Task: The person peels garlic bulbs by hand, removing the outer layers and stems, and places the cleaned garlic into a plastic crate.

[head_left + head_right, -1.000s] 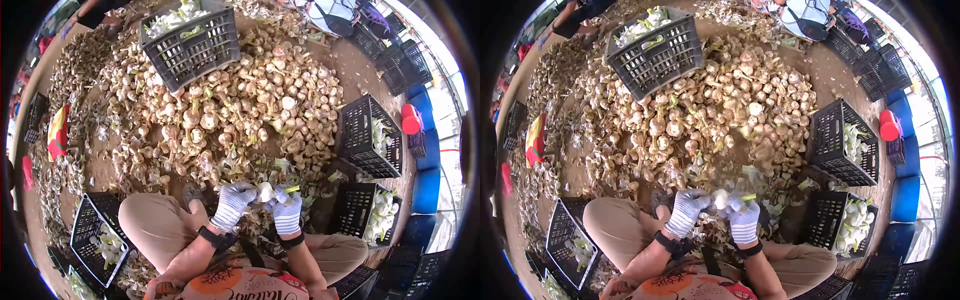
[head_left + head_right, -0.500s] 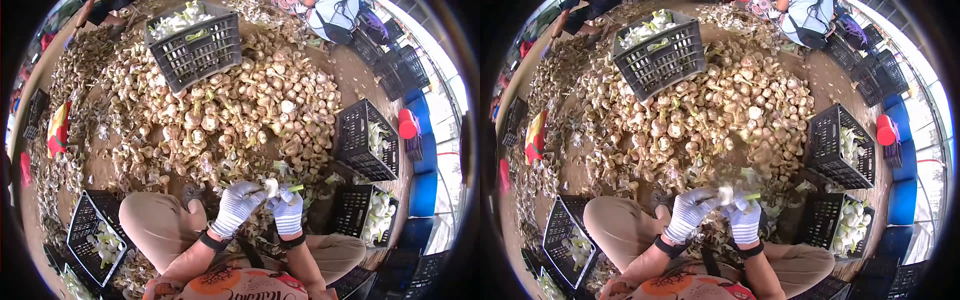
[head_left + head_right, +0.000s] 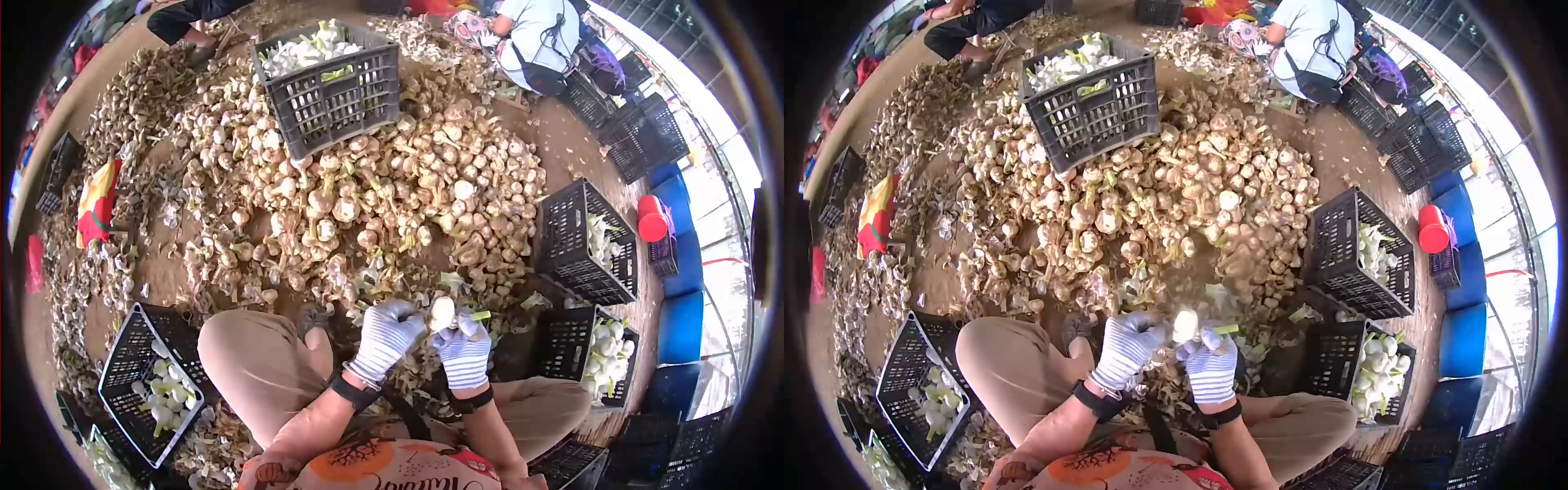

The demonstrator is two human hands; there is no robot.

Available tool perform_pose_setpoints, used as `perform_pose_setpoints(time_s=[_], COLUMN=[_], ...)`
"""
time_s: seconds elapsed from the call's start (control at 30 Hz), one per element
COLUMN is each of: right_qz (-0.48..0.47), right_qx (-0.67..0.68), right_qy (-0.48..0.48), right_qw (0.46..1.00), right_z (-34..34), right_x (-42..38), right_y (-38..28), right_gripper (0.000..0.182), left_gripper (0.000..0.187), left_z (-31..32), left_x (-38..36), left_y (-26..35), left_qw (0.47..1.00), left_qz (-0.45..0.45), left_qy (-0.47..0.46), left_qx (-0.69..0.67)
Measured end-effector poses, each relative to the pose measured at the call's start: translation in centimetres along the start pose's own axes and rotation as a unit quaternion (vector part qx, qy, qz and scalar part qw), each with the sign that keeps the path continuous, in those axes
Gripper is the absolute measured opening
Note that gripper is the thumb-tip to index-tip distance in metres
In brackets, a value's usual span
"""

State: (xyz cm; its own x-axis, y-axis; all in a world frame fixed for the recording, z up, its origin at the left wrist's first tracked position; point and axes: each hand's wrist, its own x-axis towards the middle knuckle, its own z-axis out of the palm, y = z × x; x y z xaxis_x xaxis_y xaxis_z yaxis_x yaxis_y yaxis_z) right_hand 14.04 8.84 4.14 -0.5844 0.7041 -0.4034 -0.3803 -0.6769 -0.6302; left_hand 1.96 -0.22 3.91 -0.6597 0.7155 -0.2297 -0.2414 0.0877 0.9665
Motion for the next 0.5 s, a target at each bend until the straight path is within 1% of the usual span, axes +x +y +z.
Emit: perform_pose_setpoints(time_s=[0.03,0.07,0.1,0.13,0.17,0.2,0.23,0.27,0.3,0.33,0.37,0.4,0.43,0.47,0.5], right_qz=[0.059,0.074,0.07,0.098,0.125,0.139,0.137,0.147,0.157,0.105,0.106,0.128,0.148,0.216,0.247], right_qx=[0.129,0.087,0.088,0.128,0.167,0.2,0.199,0.175,0.151,0.101,0.1,0.086,0.072,0.059,-0.031], right_qy=[-0.04,-0.051,-0.054,-0.055,-0.057,-0.063,-0.066,-0.074,-0.082,-0.063,-0.067,-0.019,0.029,-0.109,-0.035], right_qw=[0.989,0.992,0.992,0.985,0.976,0.968,0.968,0.971,0.972,0.987,0.987,0.988,0.986,0.969,0.968], right_z=[-0.2,0.8,1.1,1.3,1.4,1.3,1.5,1.8,2.2,2.9,4.1,5.4,6.1,3.7,4.0], right_x=[0.2,0.0,0.1,0.1,0.0,-0.1,-0.2,-0.4,-0.6,-1.0,-1.5,-2.0,-2.3,-2.2,-2.8], right_y=[0.0,-0.8,-1.1,-1.4,-1.7,-1.6,-1.7,-1.7,-1.7,-1.0,-0.6,-0.4,-0.4,-0.4,-0.4], right_gripper=[0.01,0.012,0.012,0.012,0.013,0.02,0.02,0.024,0.028,0.034,0.034,0.036,0.038,0.043,0.046], left_gripper=[0.009,0.009,0.009,0.012,0.012,0.022,0.033,0.057,0.057,0.061,0.065,0.066,0.066,0.065,0.063], left_z=[-0.1,-0.4,-0.7,-1.5,-1.7,-1.7,-1.9,-2.5,-2.3,-1.8,-1.2,-0.6,-1.0,-1.7,-2.3], left_x=[0.1,0.2,0.2,0.4,0.4,0.3,0.1,-0.1,-0.3,-0.3,-0.3,-0.8,-1.0,-1.2,-1.4], left_y=[-0.5,-0.5,-0.4,-0.1,0.0,0.1,0.1,0.4,0.7,1.2,1.7,1.5,1.6,1.9,2.3], left_qw=[1.0,1.0,0.999,0.994,0.994,1.0,0.991,0.969,0.97,0.968,0.959,0.949,0.949,0.944,0.934], left_qz=[0.004,0.011,0.017,-0.04,-0.035,-0.017,0.001,-0.012,-0.009,0.051,0.111,0.082,0.085,0.048,0.01], left_qy=[0.0,0.02,0.039,-0.005,-0.007,-0.025,-0.042,-0.145,-0.142,-0.192,-0.241,-0.222,-0.221,-0.201,-0.18], left_qx=[-0.001,0.006,0.014,0.106,0.106,-0.009,-0.123,-0.198,-0.198,-0.15,-0.099,-0.208,-0.208,-0.259,-0.308])
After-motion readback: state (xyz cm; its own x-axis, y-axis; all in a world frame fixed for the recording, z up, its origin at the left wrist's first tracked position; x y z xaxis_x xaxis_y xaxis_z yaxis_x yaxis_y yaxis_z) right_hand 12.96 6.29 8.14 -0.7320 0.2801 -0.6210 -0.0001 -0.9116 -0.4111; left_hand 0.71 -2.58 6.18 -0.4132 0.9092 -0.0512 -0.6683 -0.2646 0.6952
